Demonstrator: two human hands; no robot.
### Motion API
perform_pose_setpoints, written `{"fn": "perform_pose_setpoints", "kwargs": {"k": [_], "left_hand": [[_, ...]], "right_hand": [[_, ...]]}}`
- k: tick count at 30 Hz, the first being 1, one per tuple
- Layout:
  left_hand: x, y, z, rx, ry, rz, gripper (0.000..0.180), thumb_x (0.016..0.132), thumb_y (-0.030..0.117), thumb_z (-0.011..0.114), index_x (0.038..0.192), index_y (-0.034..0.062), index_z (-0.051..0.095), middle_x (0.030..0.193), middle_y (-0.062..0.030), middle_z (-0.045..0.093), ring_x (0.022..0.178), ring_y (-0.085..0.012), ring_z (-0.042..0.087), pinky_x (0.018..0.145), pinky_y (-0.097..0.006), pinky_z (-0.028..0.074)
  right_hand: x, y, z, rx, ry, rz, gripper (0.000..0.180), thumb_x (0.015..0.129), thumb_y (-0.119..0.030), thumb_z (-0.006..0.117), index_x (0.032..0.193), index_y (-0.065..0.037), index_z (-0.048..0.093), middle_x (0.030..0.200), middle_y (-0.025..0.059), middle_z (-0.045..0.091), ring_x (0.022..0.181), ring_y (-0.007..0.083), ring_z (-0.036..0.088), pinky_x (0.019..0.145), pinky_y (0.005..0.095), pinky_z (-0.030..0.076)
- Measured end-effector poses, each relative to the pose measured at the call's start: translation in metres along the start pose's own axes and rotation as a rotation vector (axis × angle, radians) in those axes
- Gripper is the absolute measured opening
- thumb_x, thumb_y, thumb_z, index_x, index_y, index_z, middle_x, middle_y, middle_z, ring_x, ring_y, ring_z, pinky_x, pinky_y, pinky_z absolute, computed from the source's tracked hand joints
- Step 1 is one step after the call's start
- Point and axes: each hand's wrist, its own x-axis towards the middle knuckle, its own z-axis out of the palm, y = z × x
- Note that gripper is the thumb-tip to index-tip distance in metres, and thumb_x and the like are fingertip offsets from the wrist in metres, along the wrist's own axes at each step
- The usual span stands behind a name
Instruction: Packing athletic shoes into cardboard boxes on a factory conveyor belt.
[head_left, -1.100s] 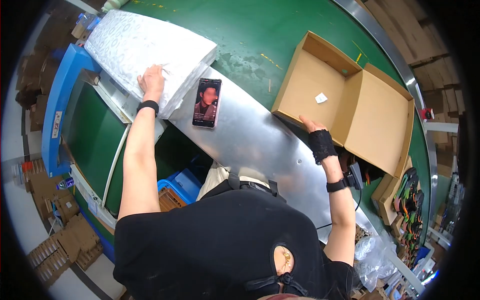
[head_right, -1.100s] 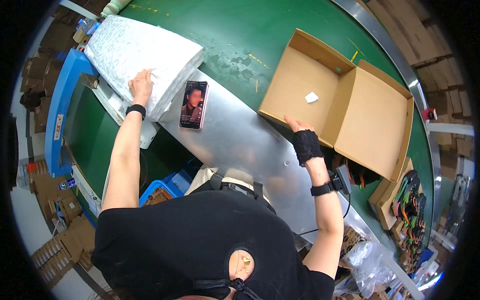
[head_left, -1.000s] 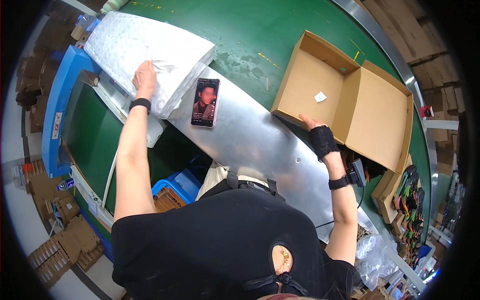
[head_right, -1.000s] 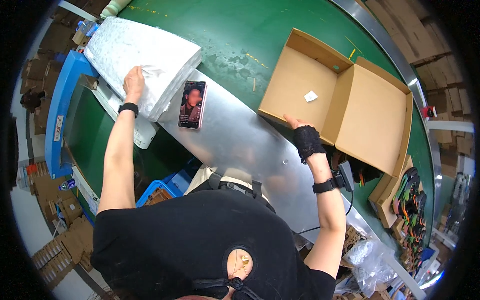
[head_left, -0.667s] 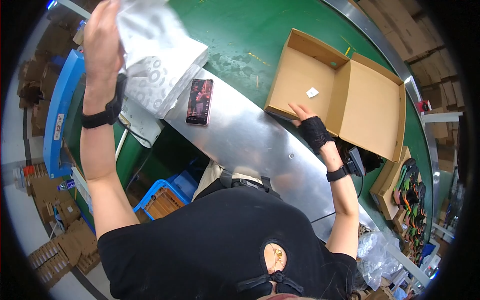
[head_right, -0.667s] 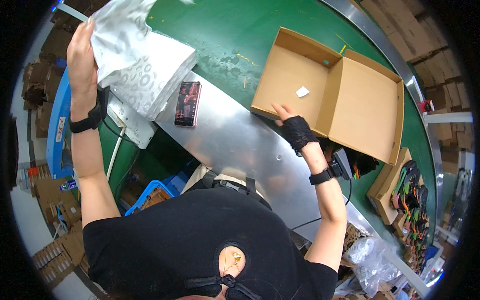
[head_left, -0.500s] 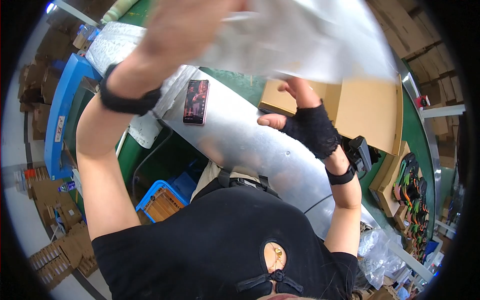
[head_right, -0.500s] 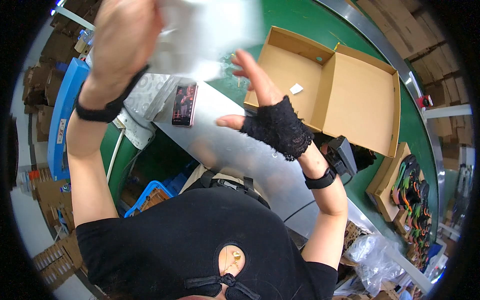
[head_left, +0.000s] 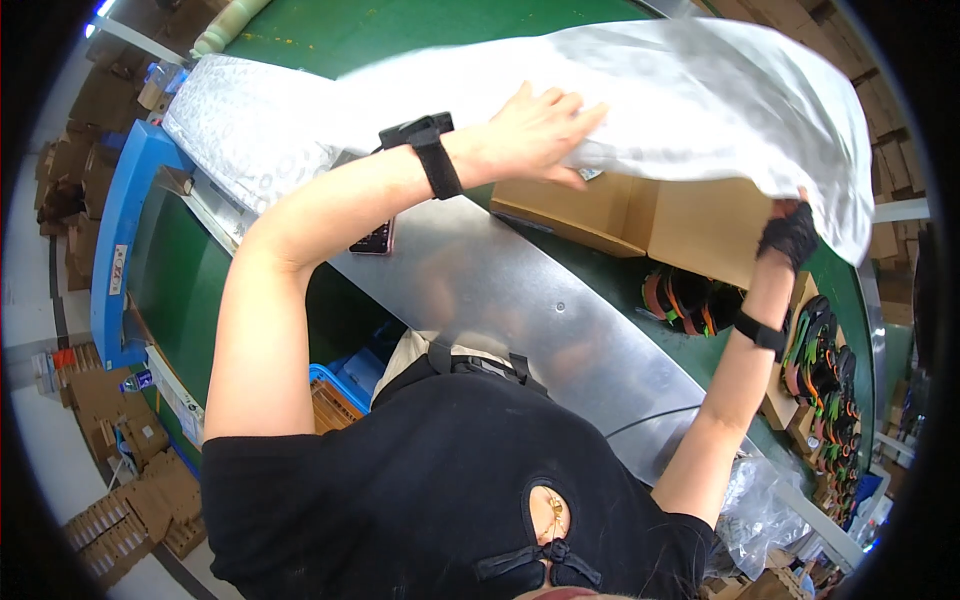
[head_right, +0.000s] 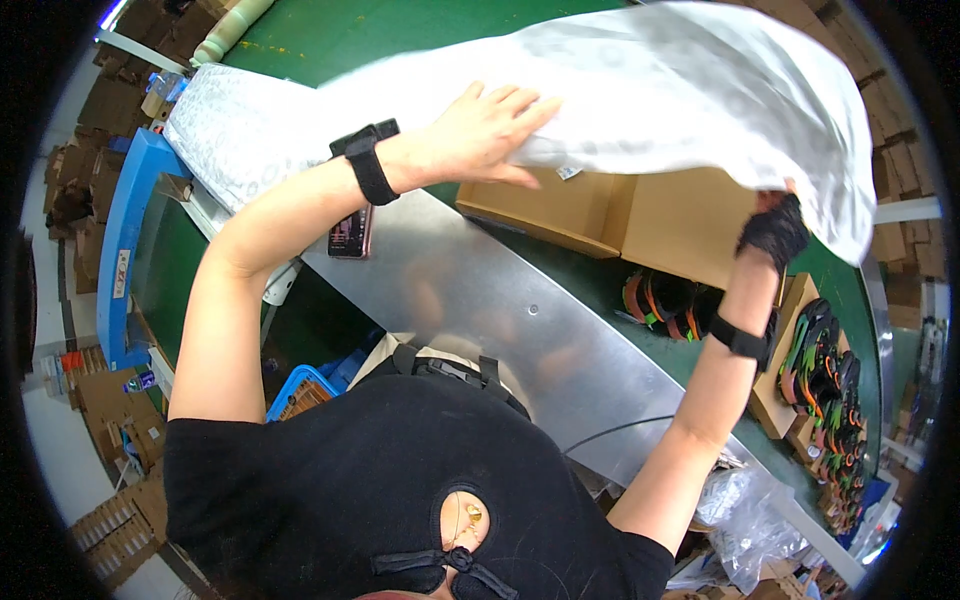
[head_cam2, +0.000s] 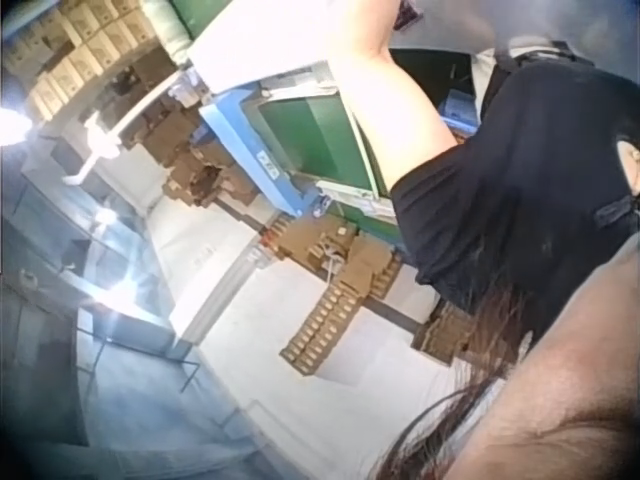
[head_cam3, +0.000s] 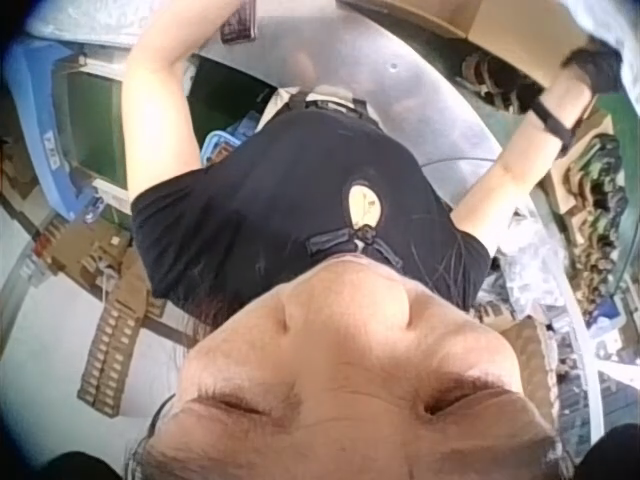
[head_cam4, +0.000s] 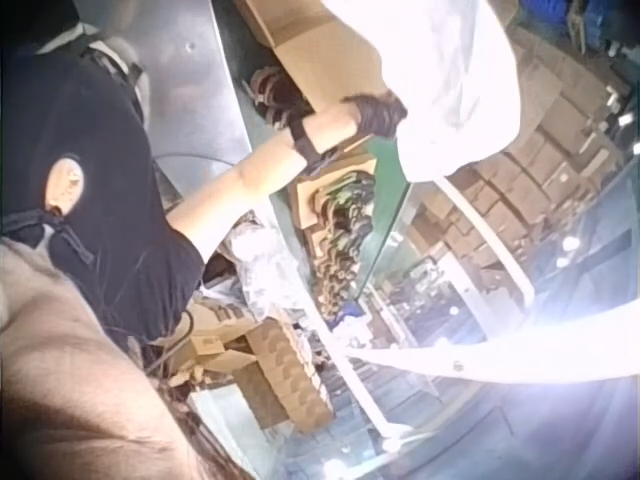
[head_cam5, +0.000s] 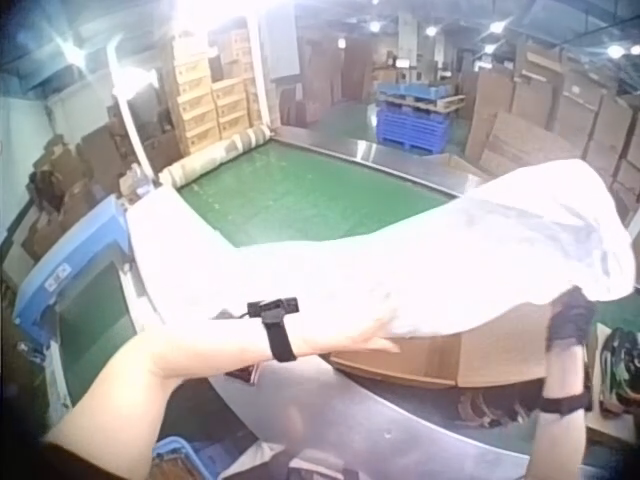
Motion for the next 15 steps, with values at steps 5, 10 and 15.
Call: {"fn": "perform_pose_setpoints", "kwargs": {"k": [5, 10, 15], "left_hand": [[-0.042, -0.039, 0.079, 0.149, -0.18, -0.124, 0.057, 0.068, 0.043, 0.065, 0.113, 0.0104, 0.051, 0.094, -0.0084, 0.057, 0.094, -0.0227, 0.051, 0.076, -0.039, 0.038], [-0.07, -0.043, 0.094, -0.48, 0.112, -0.809, 0.06, 0.072, 0.06, 0.052, 0.084, 0.0029, 0.063, 0.093, -0.0168, 0.057, 0.095, -0.0276, 0.05, 0.078, -0.039, 0.039], [-0.063, -0.059, 0.108, -1.296, -0.034, -1.433, 0.106, 0.06, 0.076, 0.053, 0.11, -0.0174, 0.043, 0.121, -0.0265, 0.042, 0.116, -0.0321, 0.038, 0.095, -0.038, 0.032]], "right_hand": [[-0.015, -0.049, -0.073, -0.196, 0.123, -0.163, 0.02, 0.082, -0.021, 0.057, 0.093, -0.005, 0.059, 0.082, 0.0042, 0.062, 0.073, 0.015, 0.057, 0.066, 0.0248, 0.045], [-0.024, -0.057, -0.101, -0.218, 0.219, 0.084, 0.019, 0.085, -0.021, 0.054, 0.096, -0.006, 0.059, 0.075, 0.0009, 0.061, 0.059, 0.0121, 0.052, 0.05, 0.0207, 0.039], [-0.025, -0.095, -0.213, -0.462, -0.106, 0.15, 0.024, 0.085, -0.022, 0.054, 0.102, -0.005, 0.058, 0.09, 0.0055, 0.063, 0.07, 0.0122, 0.057, 0.053, 0.0183, 0.042]]}}
